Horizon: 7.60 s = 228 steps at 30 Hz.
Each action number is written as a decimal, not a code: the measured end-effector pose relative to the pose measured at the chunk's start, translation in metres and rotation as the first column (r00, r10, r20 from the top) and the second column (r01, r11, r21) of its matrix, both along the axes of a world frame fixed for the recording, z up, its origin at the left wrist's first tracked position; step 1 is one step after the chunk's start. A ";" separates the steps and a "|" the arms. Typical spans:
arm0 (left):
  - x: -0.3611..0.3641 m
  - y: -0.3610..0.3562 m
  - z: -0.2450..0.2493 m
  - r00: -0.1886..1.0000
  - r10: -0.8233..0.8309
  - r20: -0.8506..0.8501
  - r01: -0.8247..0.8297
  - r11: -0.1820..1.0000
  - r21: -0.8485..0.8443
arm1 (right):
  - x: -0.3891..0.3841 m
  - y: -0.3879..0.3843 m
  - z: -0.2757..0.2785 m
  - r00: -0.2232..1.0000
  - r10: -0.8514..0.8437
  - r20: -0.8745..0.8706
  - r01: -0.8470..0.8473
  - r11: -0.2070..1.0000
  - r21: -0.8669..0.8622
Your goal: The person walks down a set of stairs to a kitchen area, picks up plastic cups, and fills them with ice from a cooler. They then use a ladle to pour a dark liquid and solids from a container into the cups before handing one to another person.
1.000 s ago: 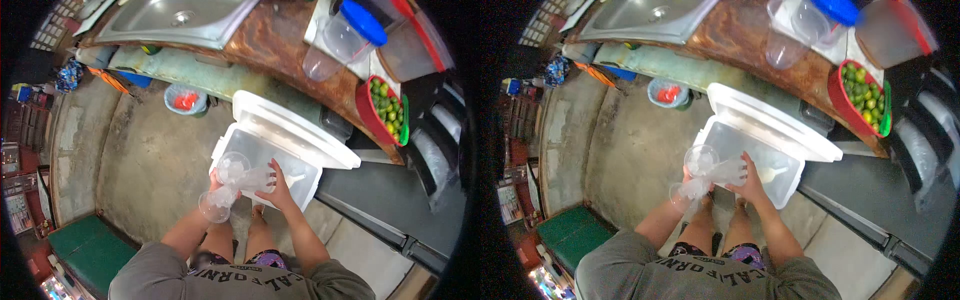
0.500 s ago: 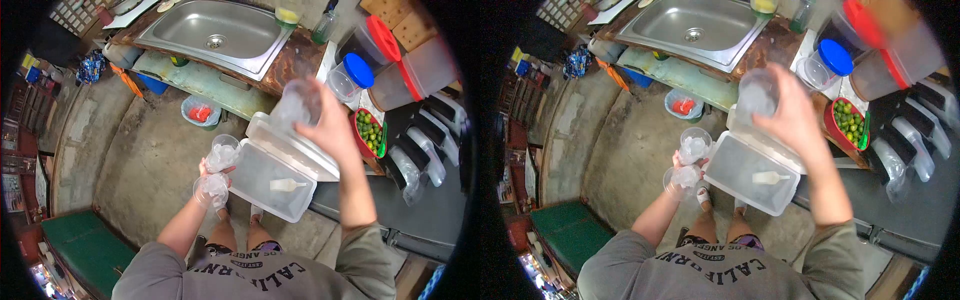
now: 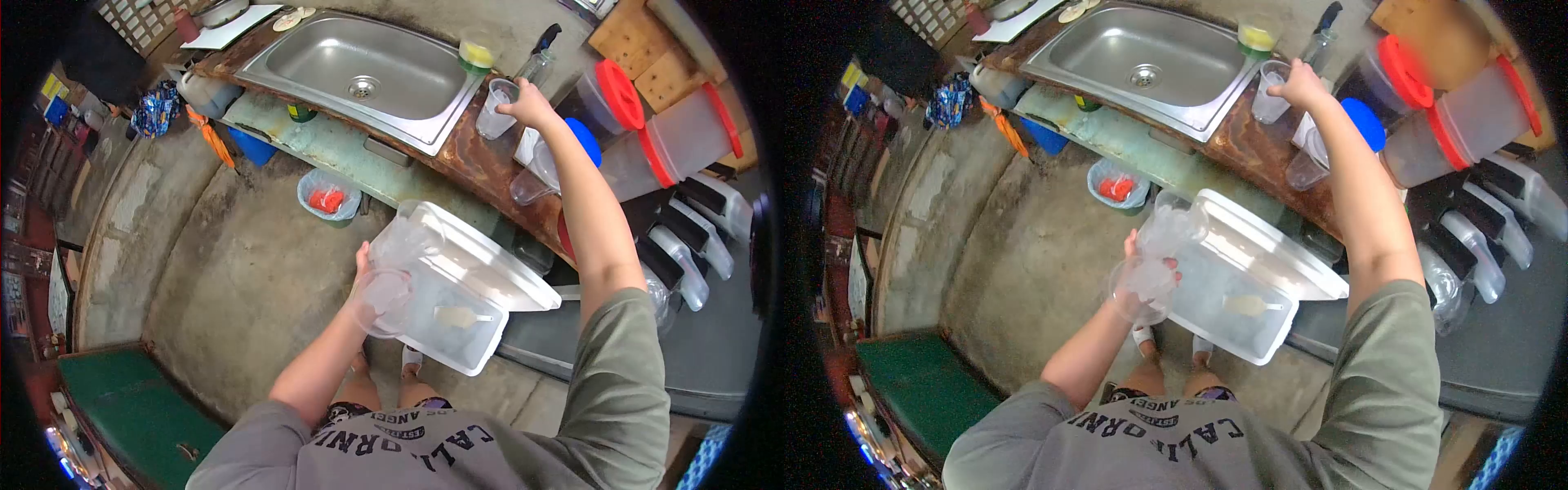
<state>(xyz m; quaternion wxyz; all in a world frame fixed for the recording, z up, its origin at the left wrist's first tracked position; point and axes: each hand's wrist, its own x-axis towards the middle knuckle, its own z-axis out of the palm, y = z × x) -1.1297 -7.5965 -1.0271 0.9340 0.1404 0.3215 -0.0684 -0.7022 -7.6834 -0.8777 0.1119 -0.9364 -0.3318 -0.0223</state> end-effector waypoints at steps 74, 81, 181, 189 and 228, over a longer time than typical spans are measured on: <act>-0.104 -0.046 -0.351 0.860 -0.257 -0.440 0.324 0.942 0.084 | -0.301 -0.398 -0.700 0.929 -0.286 -0.234 0.117 0.828 -0.549; -0.120 -0.025 -0.372 0.877 -0.292 -0.381 0.316 0.949 0.001 | -0.285 -0.357 -0.672 0.777 -0.331 -0.535 -0.037 0.824 -0.565; 0.005 -0.076 -0.410 0.814 -0.525 -0.249 0.536 0.844 -0.026 | -0.298 -0.261 -0.283 0.802 -0.222 -0.555 -0.067 0.889 -0.452; 0.011 -0.101 -0.400 0.791 -0.589 -0.167 0.579 0.808 -0.110 | -0.312 -0.276 -0.230 0.812 -0.337 -0.477 0.027 0.837 -0.546; -0.117 -0.002 -0.283 0.945 -0.046 -0.325 0.091 0.988 0.126 | -0.376 -0.267 -0.569 0.791 -0.473 -0.388 0.006 0.640 -0.769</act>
